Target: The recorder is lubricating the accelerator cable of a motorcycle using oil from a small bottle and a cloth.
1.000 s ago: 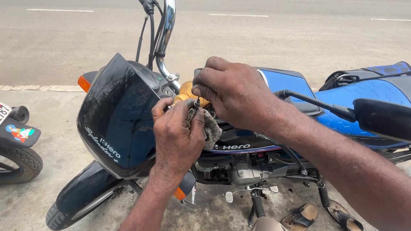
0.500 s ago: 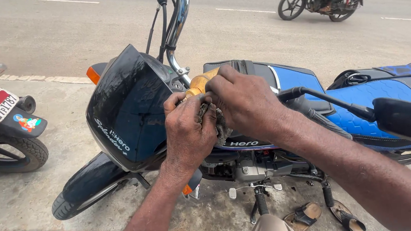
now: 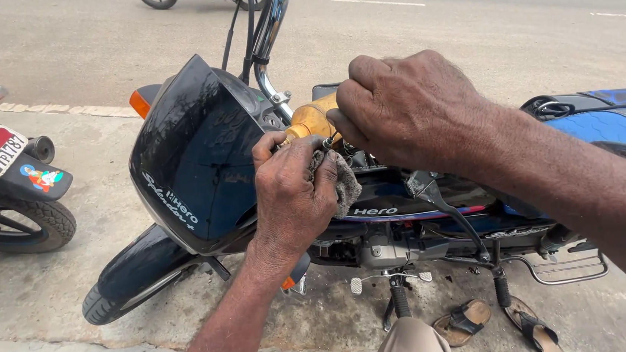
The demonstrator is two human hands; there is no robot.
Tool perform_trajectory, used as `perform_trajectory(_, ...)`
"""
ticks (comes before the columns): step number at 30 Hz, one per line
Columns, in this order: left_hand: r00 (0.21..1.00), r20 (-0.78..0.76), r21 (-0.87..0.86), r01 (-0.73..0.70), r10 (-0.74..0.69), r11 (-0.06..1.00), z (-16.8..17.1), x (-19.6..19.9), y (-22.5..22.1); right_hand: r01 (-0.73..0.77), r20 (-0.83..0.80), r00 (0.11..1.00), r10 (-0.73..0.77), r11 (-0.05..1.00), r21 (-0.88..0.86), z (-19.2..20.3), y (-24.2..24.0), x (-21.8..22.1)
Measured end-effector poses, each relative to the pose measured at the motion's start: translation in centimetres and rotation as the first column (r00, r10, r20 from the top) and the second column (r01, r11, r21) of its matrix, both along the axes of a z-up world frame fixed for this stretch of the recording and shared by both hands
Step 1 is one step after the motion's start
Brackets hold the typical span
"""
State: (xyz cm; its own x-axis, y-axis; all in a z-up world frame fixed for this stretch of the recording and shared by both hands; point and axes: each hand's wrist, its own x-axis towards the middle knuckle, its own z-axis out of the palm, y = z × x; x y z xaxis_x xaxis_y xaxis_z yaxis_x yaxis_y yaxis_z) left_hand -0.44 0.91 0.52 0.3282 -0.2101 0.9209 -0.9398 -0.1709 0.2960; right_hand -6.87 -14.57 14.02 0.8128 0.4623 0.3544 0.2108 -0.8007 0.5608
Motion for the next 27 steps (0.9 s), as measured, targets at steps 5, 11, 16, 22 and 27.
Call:
perform_trajectory(5, 1.0, 0.003, 0.009, 0.013, -0.013, 1.0, -0.2, 0.2, -0.1, -0.045, -0.038, 0.998, 0.044, 0.999, -0.024, -1.5, 0.0, 0.7)
perform_trajectory(11, 1.0, 0.003, 0.053, -0.017, 0.017, 0.998, -0.6, 0.5, -0.2, 0.125, -0.163, 0.983, -0.082, 0.954, 0.271, -2.6, 1.1, 1.0)
perform_trajectory(16, 1.0, 0.022, 0.015, 0.01, -0.01, 1.0, -0.1, 0.1, 0.1, 0.187, -0.288, 0.951, -0.112, 0.951, 0.248, -0.6, 0.2, -0.7)
perform_trajectory(22, 1.0, 0.002, 0.046, 0.025, -0.025, 0.999, 0.1, 0.1, 0.1, -0.29, -0.059, 0.957, 0.284, 0.936, -0.197, -0.2, -0.4, -1.3)
perform_trajectory(27, 0.999, -0.019, 0.047, 0.048, -0.047, 0.998, 0.1, 0.0, 0.3, -0.378, -0.082, 0.922, 0.38, 0.829, -0.413, 0.2, -0.4, -0.6)
